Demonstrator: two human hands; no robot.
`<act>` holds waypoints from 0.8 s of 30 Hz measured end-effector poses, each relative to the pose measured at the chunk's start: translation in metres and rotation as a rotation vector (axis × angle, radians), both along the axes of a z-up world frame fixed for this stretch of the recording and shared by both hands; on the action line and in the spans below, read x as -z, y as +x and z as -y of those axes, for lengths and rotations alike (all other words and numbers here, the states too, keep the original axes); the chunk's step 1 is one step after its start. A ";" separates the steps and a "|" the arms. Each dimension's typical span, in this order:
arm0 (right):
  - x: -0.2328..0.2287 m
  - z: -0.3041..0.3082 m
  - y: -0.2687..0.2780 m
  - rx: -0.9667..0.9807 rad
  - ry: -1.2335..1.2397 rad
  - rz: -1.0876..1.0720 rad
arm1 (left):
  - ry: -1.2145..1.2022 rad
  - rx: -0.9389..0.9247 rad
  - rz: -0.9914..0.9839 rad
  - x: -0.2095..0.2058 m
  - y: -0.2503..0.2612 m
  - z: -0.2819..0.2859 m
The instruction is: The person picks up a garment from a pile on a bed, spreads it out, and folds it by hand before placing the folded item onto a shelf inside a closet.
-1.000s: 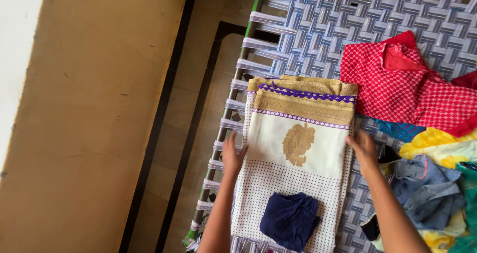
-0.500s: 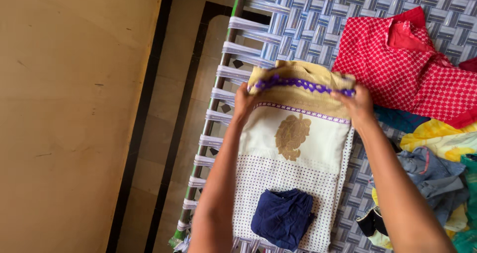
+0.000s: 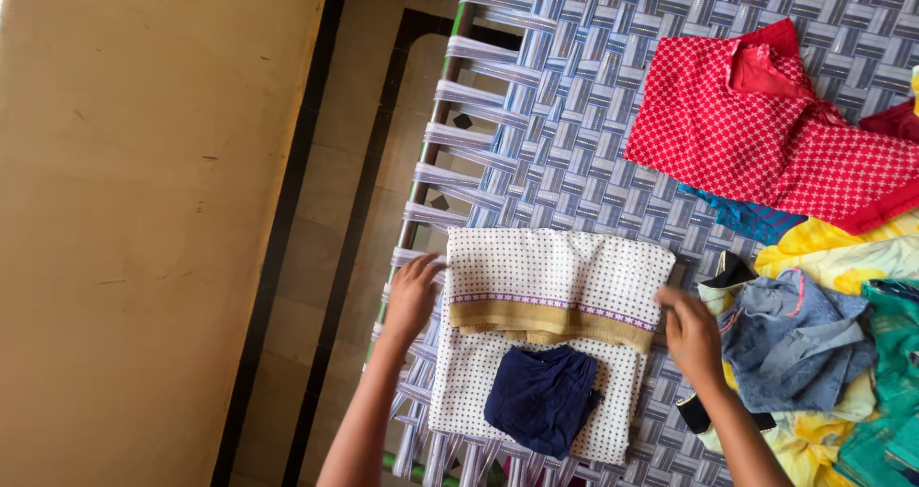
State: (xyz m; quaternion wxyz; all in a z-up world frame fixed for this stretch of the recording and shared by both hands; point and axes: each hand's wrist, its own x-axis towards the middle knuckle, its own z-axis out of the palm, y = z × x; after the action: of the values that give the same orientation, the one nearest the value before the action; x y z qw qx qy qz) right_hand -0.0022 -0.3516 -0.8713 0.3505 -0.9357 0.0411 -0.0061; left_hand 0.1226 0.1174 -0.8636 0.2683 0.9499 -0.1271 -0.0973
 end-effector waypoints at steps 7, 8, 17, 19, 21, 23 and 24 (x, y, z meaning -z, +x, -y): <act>0.042 -0.002 0.117 -0.104 -0.230 -0.212 | 0.126 0.159 0.022 0.030 0.066 0.085; 0.046 -0.002 0.125 -0.118 -0.270 -0.472 | 0.248 0.199 -0.126 0.035 0.071 0.092; -0.002 0.026 0.135 -0.037 -0.247 -0.047 | 0.116 0.148 0.289 -0.026 0.090 0.094; -0.019 0.017 0.112 -0.026 -0.283 0.034 | 0.045 0.134 0.403 -0.036 0.067 0.089; -0.023 0.006 0.072 -0.034 -0.347 0.192 | 0.029 0.135 0.466 -0.033 0.022 0.076; -0.017 -0.003 0.011 -0.060 -0.398 0.279 | 0.080 0.168 0.426 -0.021 -0.038 0.057; -0.009 -0.010 -0.020 -0.068 -0.425 0.285 | 0.125 0.184 0.393 -0.014 -0.070 0.046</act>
State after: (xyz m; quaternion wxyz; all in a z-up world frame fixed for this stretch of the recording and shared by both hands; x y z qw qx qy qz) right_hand -0.0218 -0.3414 -0.8626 0.1482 -0.9788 -0.0422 -0.1348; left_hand 0.0526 0.0710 -0.8500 0.1688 0.9499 -0.2567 0.0577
